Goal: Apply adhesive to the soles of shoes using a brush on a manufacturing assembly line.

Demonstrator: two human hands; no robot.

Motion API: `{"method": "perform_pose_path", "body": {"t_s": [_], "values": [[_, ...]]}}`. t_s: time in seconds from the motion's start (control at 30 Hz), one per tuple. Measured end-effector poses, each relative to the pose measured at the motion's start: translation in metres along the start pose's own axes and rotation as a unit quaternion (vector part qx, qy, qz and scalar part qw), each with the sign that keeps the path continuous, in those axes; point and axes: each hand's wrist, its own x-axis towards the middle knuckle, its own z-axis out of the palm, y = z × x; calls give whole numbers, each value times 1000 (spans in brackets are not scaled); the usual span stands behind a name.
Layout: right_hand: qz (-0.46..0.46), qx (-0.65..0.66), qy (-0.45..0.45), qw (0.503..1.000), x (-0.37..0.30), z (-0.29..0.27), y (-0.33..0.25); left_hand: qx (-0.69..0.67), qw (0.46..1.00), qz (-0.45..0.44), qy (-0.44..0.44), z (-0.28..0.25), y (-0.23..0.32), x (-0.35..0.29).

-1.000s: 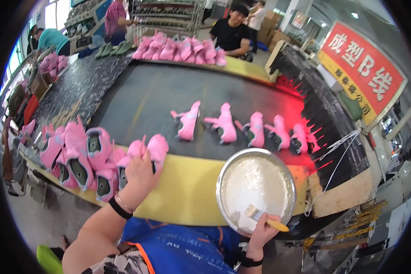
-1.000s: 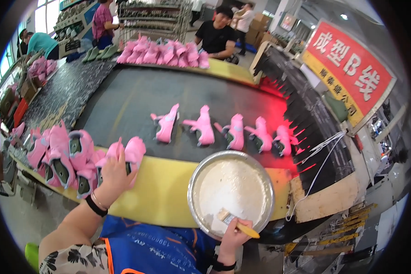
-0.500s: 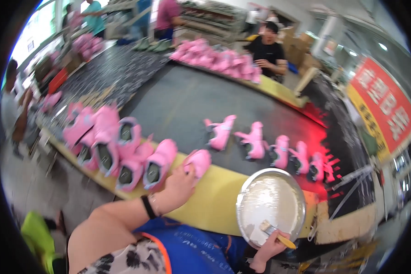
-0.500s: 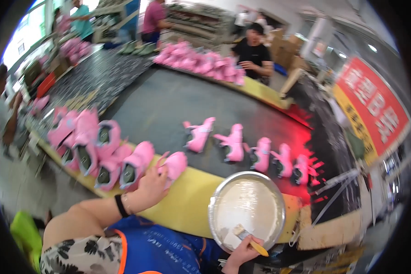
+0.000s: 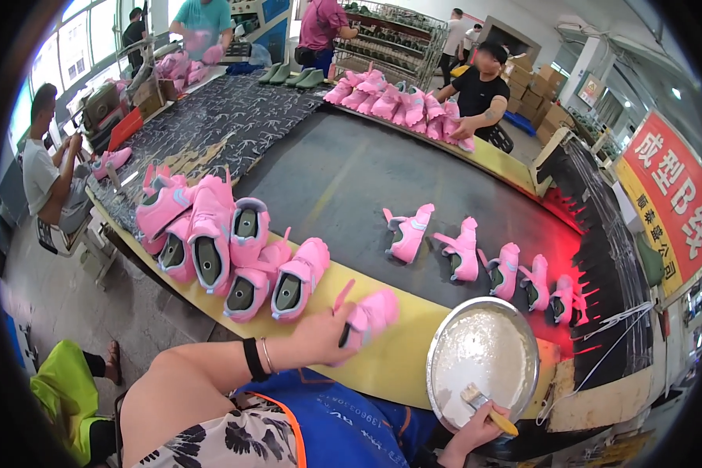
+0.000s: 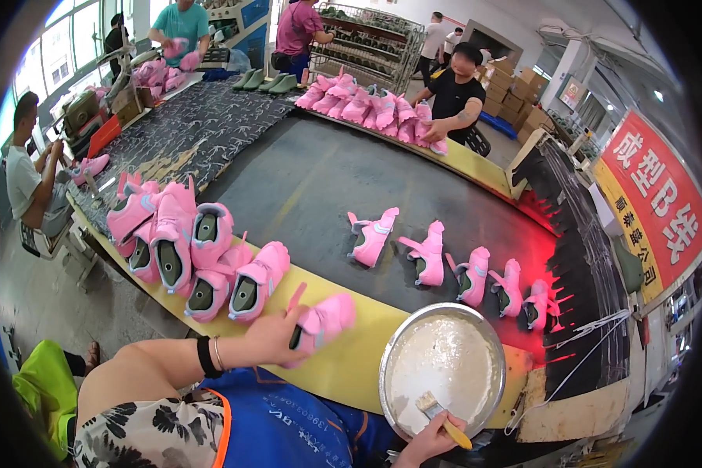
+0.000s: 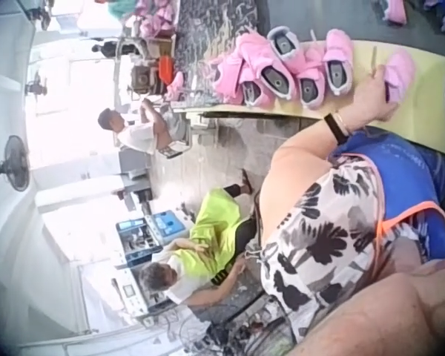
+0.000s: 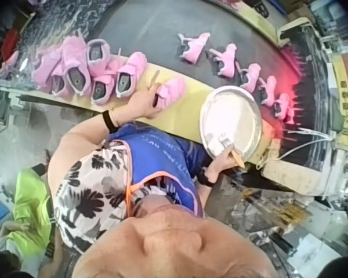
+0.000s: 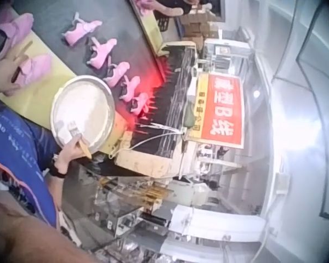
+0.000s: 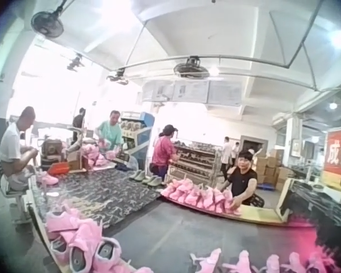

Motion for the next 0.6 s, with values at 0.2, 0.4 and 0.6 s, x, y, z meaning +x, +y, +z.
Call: {"method": "perform_pose_path", "body": {"t_s": [0.2, 0.4, 0.6], "values": [[-48, -61, 13, 997, 4, 4, -11, -214, 968, 30, -123, 23, -20, 6], [-7, -50, 45, 998, 1, 3, -28, -93, 994, -4, -60, 0, -5, -6], [97, 79, 60, 990, 5, -2, -17, 69, 996, 19, -47, 2, 29, -1]]}}
